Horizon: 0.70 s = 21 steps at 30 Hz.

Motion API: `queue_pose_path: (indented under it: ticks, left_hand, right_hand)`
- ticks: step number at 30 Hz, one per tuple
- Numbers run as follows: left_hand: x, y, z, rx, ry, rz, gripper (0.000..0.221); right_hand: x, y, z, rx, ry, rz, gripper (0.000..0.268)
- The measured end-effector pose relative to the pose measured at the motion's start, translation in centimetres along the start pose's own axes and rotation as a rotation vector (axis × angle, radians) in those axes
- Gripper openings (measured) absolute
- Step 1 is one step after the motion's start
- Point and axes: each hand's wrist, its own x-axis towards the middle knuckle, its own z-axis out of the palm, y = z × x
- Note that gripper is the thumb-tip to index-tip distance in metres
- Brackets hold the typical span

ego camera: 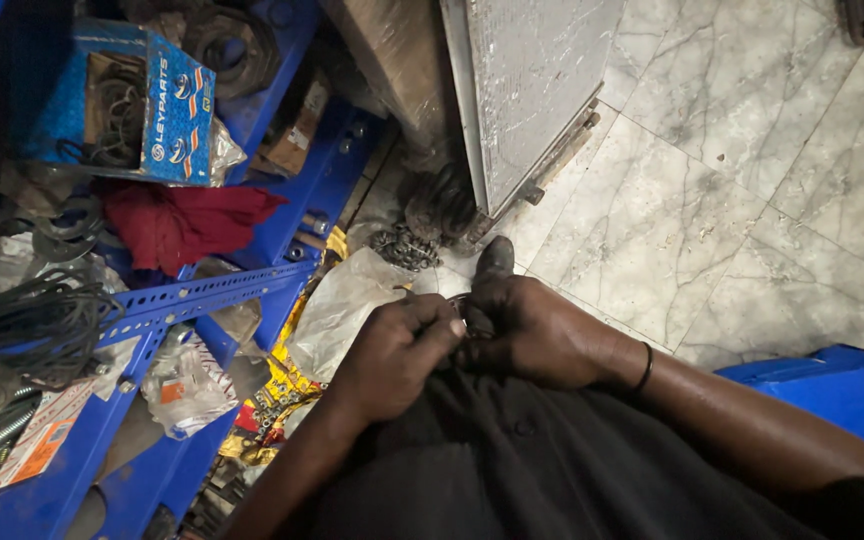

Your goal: Inspecting and sorting metal rings or circlips from a box in a parts storage area.

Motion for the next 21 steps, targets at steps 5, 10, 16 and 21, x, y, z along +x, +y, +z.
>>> queue_pose_path:
  ticks: [5,10,16,21]
  left_hand:
    - [-0.2,-0.2,0.2,0.134,0.086,0.065,0.021]
    - [0.0,1.0,0.4,0.162,0.153,0.087,0.02]
    - [0.3,0.6,0.4,0.202,0.199,-0.023,0.023]
    - [0.5,0.3,0.7,0.045,0.24,-0.024,0.023]
  right_hand:
    - [0.2,-0.3,0.0,-0.018,0.024,0.09,0.023]
    - [0.5,0.3,-0.1,-0.051,0.092,0.058,0.023]
    - [0.8,1.1,-0.7,0.083,0.066,0.003,0.02]
    - [0.6,0.4,-1.0,0.303,-0.002,0.105,0.02]
